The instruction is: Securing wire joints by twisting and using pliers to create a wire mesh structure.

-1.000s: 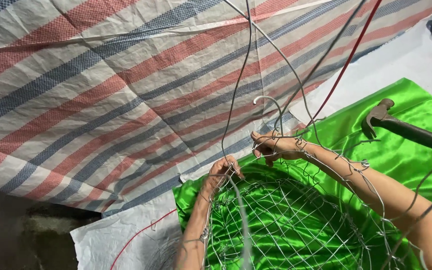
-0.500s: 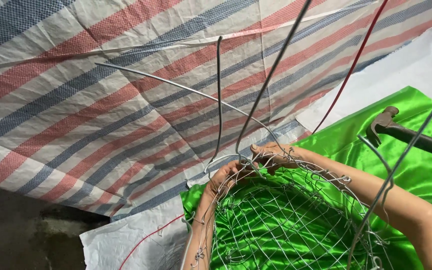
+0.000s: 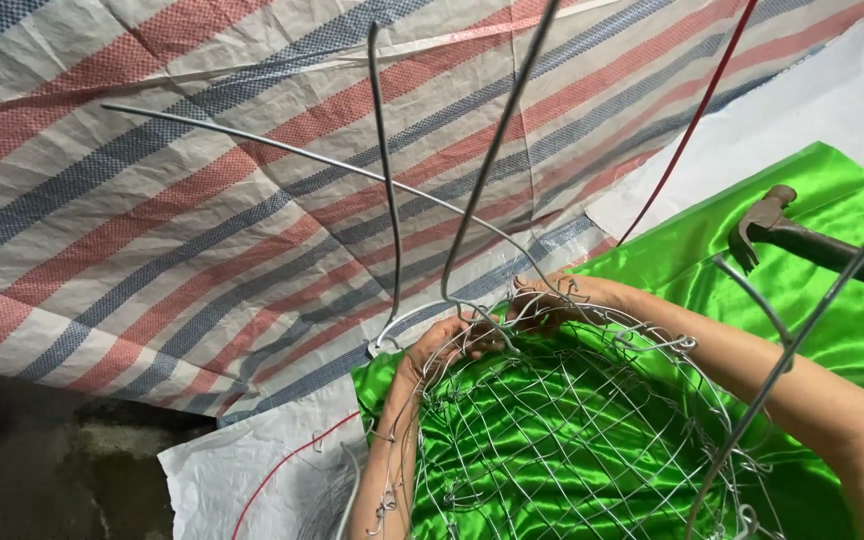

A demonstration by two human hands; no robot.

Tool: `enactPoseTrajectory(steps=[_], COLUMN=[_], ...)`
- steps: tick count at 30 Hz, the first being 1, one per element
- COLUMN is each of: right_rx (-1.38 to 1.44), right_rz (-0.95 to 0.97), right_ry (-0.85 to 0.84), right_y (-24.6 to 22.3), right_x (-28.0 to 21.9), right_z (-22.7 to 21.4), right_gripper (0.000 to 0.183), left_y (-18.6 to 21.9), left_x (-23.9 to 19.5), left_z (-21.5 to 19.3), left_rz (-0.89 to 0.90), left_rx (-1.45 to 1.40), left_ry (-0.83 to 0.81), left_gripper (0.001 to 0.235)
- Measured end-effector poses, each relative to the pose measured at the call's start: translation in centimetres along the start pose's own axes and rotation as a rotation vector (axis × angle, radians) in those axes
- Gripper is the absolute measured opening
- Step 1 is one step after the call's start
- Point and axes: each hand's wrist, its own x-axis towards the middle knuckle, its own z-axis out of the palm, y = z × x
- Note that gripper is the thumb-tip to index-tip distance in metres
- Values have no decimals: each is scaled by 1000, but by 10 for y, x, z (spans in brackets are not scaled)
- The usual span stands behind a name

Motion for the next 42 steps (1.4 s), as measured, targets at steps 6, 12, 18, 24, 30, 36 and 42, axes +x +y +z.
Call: enactPoseTrajectory(steps=[6, 12, 18, 24, 30, 36, 42], right_rx=[-4, -23, -32, 43, 163, 291, 449], right_rz=[59, 74, 93, 11, -41, -59, -167], right_ry=[-36, -81, -262, -276, -246, -261, -201], right_y=[5, -4, 22, 29, 23, 41, 60], right_x=[2, -11, 12, 11, 8, 24, 22], right_z=[2, 1, -10, -10, -3, -13, -11], right_gripper=[51, 45, 68, 74, 71, 67, 45], left_y=[-2, 7, -14, -7, 14, 33, -2], left_x=[-5, -6, 3, 0, 4, 8, 9], left_z=[3, 15, -9, -2, 8, 42, -2], left_rz=[-142, -224, -252, -258, -381, -263, -272], left_rx=[-14, 71, 39, 92, 55, 365, 189], left_ry=[-29, -44, -11, -48, 64, -180, -371], left_gripper=[63, 66, 57, 37, 35, 31, 55])
